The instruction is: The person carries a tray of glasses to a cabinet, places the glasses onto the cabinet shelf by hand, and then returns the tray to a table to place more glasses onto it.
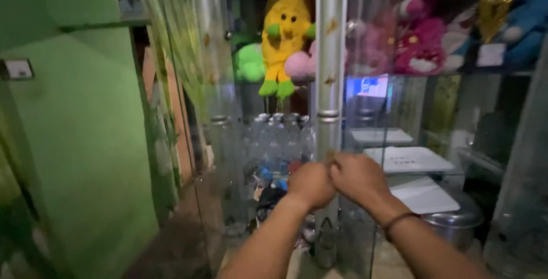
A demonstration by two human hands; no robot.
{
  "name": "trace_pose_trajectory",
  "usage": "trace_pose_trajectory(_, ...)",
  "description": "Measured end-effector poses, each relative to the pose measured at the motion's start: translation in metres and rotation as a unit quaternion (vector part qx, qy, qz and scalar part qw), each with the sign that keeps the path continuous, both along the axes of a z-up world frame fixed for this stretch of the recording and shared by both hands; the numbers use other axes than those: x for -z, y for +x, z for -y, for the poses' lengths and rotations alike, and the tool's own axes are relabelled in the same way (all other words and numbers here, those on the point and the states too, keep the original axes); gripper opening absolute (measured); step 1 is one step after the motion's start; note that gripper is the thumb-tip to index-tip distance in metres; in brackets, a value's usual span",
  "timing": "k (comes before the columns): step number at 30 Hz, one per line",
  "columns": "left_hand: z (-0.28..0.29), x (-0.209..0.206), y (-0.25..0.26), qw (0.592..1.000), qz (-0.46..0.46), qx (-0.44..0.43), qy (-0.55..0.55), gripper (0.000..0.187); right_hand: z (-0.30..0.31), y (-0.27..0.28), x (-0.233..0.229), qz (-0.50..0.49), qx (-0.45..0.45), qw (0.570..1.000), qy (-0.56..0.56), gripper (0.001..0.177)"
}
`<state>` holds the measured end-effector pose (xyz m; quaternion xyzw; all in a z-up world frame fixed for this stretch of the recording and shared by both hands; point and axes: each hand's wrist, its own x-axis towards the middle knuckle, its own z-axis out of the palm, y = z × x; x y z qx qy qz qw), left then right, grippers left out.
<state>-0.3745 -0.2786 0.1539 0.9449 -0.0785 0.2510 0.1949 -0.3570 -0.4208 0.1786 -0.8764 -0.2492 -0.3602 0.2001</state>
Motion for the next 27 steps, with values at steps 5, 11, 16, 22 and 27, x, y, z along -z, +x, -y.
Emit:
trace_pose_trajectory(5, 0.083, -0.011, -0.008, 0.986, -0.052, 0.152, -0.035, 0.045, 0.091, -0.020, -0.018, 0.014, 0.040, 0.990, 0.132, 0.038)
trace_pose_trajectory(11, 0.172, 0.014, 0.009, 0.986, -0.028, 0.118, -0.111, 0.042, 0.169, 0.065, 0.005, -0.201, 0.201, 0.958, -0.020, 0.039)
trace_pose_trajectory(16, 0.222, 0.031, 0.081, 0.996, -0.082, 0.041, 0.008, 0.049, 0.220, 0.182, 0.046, -0.307, 0.180, 0.930, -0.094, 0.047)
trace_pose_trajectory(22, 0.252, 0.051, 0.178, 0.990, -0.105, -0.074, 0.050, 0.055, 0.216, 0.322, 0.091, -0.297, 0.122, 0.937, -0.139, 0.063)
trace_pose_trajectory(27, 0.251, 0.070, 0.242, 0.974, -0.192, -0.111, 0.047, 0.067, 0.200, 0.370, 0.121, -0.235, 0.085, 0.947, -0.202, 0.060)
